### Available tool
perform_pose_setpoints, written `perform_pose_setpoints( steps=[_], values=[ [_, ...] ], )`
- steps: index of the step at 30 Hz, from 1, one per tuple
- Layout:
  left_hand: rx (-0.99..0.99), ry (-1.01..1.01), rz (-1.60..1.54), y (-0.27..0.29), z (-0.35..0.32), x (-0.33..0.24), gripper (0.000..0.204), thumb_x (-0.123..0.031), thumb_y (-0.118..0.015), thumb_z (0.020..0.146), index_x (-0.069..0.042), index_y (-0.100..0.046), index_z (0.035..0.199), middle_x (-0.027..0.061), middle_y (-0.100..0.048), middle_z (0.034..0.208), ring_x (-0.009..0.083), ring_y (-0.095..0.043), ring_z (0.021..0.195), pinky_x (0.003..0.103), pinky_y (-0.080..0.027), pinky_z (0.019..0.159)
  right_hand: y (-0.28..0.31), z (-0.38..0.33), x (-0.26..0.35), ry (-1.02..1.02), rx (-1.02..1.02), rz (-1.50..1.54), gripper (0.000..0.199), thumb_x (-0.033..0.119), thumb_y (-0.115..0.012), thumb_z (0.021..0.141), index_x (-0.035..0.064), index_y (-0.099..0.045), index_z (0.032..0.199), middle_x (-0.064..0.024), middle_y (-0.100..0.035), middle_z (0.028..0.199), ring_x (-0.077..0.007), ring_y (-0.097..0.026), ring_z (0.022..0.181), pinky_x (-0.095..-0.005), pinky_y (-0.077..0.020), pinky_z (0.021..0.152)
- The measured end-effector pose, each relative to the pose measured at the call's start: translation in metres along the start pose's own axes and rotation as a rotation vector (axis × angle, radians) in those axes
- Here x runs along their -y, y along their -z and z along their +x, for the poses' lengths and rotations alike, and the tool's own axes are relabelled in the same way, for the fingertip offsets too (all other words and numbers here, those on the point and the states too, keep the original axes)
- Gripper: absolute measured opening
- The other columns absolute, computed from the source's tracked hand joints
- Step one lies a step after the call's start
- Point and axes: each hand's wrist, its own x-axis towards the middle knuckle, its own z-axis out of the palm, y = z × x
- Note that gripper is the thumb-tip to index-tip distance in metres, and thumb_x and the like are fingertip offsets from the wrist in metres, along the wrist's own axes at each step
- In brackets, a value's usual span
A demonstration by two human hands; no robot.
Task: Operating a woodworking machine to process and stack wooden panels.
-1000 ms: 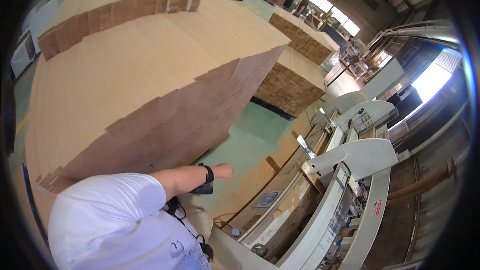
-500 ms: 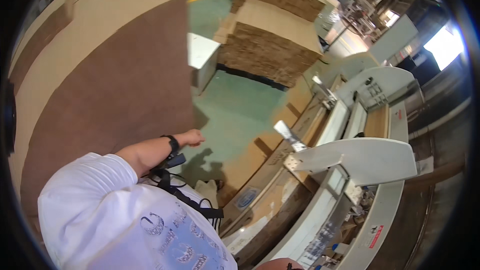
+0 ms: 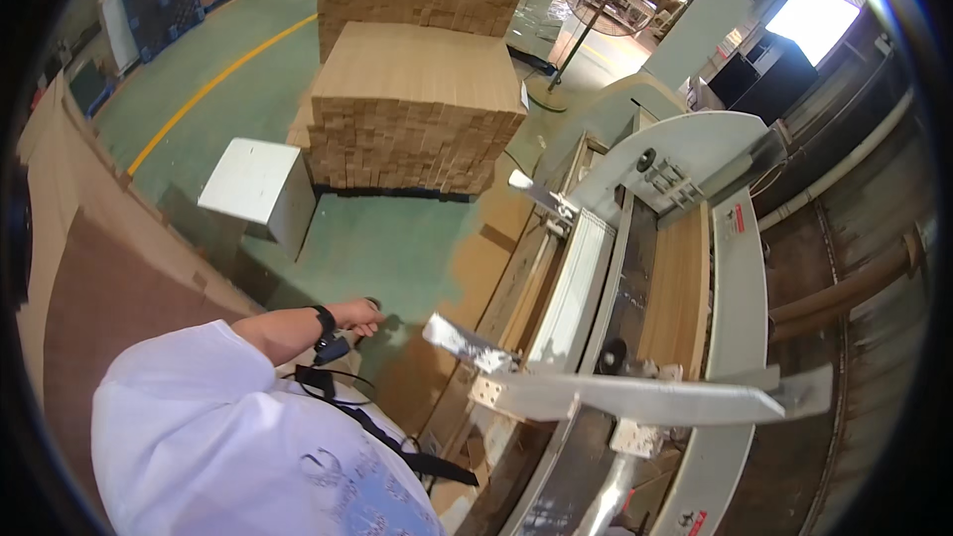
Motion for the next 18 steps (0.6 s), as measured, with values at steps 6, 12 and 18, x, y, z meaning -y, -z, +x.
perform_pose_setpoints(
  steps=[6, 12, 18],
  values=[
    [0.290, -0.207, 0.066, 0.021, 0.150, -0.115, 0.029, -0.023, -0.050, 0.083, -0.005, -0.049, 0.061, 0.0030, -0.048, 0.055, 0.0143, -0.047, 0.045, 0.033, -0.033, 0.039, -0.096, -0.067, -0.093, -0.735, -0.831, -0.110, 0.042, 0.029, -0.042, 0.089, -0.0044, -0.046, 0.114, -0.0103, -0.058, 0.072, -0.0194, -0.053, 0.056, -0.0276, -0.0453, 0.047],
    [0.363, -0.391, 0.439, -0.004, 0.196, -0.255, 0.020, -0.024, -0.052, 0.081, -0.006, -0.056, 0.073, 0.0027, -0.050, 0.058, 0.0141, -0.049, 0.047, 0.028, -0.037, 0.040, -0.240, -0.256, -0.118, -2.099, -1.504, 0.377, 0.039, 0.026, -0.049, 0.087, -0.0016, -0.043, 0.114, -0.0088, -0.056, 0.075, -0.0176, -0.052, 0.058, -0.0313, -0.0453, 0.050],
    [0.432, -0.456, 0.552, 0.034, 0.248, -0.320, 0.023, -0.027, -0.052, 0.080, -0.005, -0.058, 0.079, 0.0041, -0.054, 0.061, 0.0151, -0.052, 0.050, 0.029, -0.041, 0.043, -0.357, -0.309, -0.179, -2.221, -1.532, 0.721, 0.038, 0.025, -0.050, 0.086, -0.0012, -0.044, 0.113, -0.0091, -0.056, 0.077, -0.0189, -0.053, 0.059, -0.0319, -0.0463, 0.052]
  ],
)
